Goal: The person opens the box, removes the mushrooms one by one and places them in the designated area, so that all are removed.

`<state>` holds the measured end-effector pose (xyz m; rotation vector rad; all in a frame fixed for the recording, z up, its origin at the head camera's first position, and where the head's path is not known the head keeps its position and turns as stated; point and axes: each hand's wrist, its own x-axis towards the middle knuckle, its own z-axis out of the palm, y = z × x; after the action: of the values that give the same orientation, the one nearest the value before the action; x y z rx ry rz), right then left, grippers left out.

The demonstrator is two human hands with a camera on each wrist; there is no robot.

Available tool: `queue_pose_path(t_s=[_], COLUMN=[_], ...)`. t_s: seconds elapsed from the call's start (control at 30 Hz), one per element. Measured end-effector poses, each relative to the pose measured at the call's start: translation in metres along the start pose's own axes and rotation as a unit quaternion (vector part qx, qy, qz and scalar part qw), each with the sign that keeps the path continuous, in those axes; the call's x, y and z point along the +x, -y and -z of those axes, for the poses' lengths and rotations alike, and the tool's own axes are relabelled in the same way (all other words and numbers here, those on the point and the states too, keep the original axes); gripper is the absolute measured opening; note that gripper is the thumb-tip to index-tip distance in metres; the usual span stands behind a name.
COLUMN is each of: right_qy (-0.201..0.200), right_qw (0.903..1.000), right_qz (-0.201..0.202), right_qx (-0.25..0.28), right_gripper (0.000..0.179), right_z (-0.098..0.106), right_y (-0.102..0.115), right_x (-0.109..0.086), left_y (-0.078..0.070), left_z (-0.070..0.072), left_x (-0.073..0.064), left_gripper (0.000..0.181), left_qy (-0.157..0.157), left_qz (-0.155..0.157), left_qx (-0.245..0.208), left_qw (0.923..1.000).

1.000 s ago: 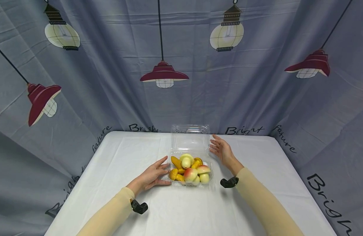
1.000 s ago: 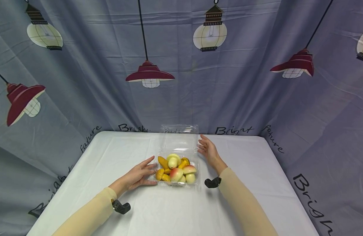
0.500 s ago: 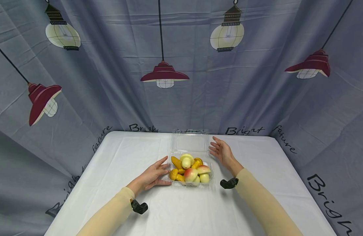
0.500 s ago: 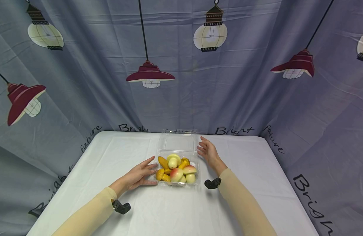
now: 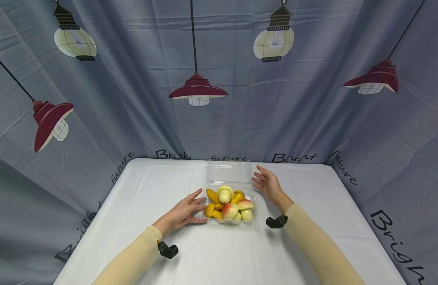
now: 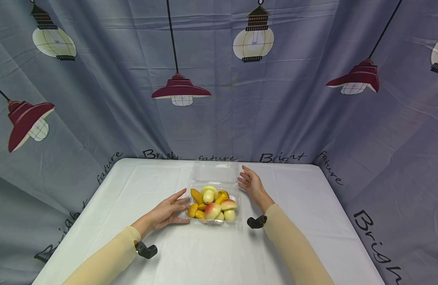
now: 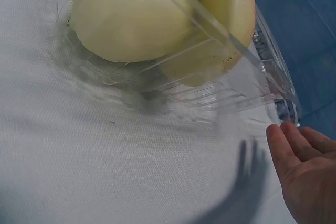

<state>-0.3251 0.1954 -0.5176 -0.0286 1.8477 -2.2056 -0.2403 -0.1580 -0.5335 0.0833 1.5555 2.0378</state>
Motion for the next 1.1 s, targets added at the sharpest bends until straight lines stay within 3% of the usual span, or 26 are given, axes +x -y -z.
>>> queue_pose_path(t_s=[0.8,1.1], right_qy=[-0.020,-0.031], right_qw=[0.9996,0.9980], right_qz=[0.010,0.011], right_qx=[-0.015,-0.054], right_gripper=[0.061,0.065], right_z=[0.008,0.004], right_y=[0.016,0.026], right_x=[-0.006,-0.005], left_y=[-0.001,-0.001], left_z=[-0.001,-0.001], left_x=[0.000,-0.001], left_gripper=[0.075,0.076], left_qy=[-0.002,-0.003], left_qz=[0.004,0.007], left_qx=[0.000,0.002], left_qw=[1.0000,1.0000])
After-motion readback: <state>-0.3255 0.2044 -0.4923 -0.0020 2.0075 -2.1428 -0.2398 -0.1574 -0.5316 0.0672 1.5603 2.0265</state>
